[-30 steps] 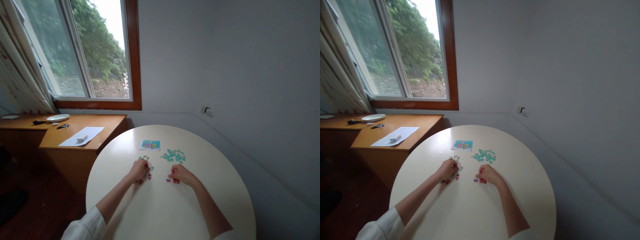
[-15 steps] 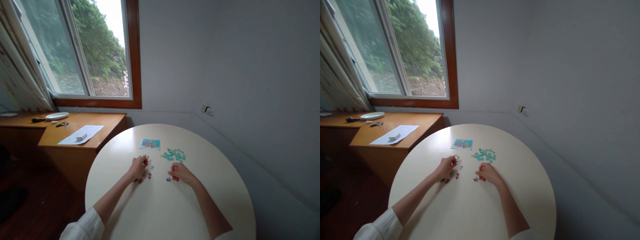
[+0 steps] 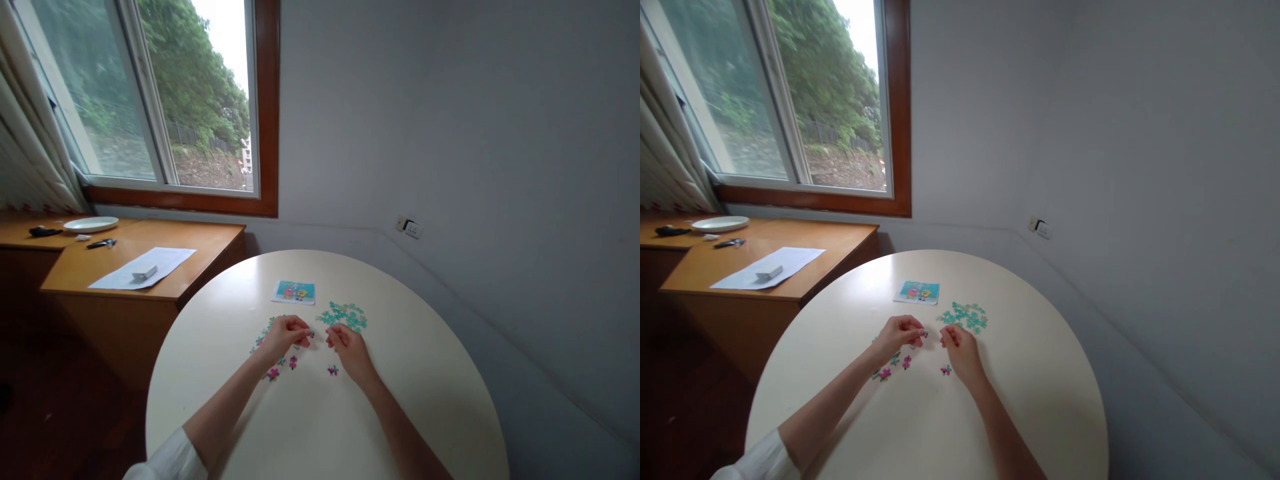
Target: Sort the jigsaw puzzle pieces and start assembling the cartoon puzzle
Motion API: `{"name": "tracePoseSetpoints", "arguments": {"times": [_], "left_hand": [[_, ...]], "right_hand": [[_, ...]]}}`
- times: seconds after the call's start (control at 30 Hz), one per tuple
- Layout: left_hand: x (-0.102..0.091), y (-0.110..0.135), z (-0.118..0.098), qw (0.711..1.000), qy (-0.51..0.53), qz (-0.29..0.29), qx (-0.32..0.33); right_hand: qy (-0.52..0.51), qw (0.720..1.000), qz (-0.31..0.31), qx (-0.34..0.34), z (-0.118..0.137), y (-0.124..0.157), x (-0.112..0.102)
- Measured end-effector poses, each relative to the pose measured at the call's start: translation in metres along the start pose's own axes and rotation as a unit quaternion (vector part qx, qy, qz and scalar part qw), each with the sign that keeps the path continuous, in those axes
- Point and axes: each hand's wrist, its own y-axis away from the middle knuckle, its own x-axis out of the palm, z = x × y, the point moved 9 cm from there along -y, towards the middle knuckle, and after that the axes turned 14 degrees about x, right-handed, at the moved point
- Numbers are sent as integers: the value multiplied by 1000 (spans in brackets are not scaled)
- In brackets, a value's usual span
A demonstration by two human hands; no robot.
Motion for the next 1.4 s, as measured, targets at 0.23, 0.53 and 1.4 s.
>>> {"name": "tracePoseSetpoints", "arguments": {"times": [0.23, 0.53, 1.4], "left_hand": [[19, 9, 28, 995, 79, 30, -59], [7, 11, 25, 996, 70, -14, -51], [9, 14, 22, 997, -78, 17, 0]], "right_hand": [[94, 996, -6, -5, 0, 12, 14], [48, 998, 36, 28, -8, 14, 20], [70, 992, 103, 13, -5, 6, 4]]}}
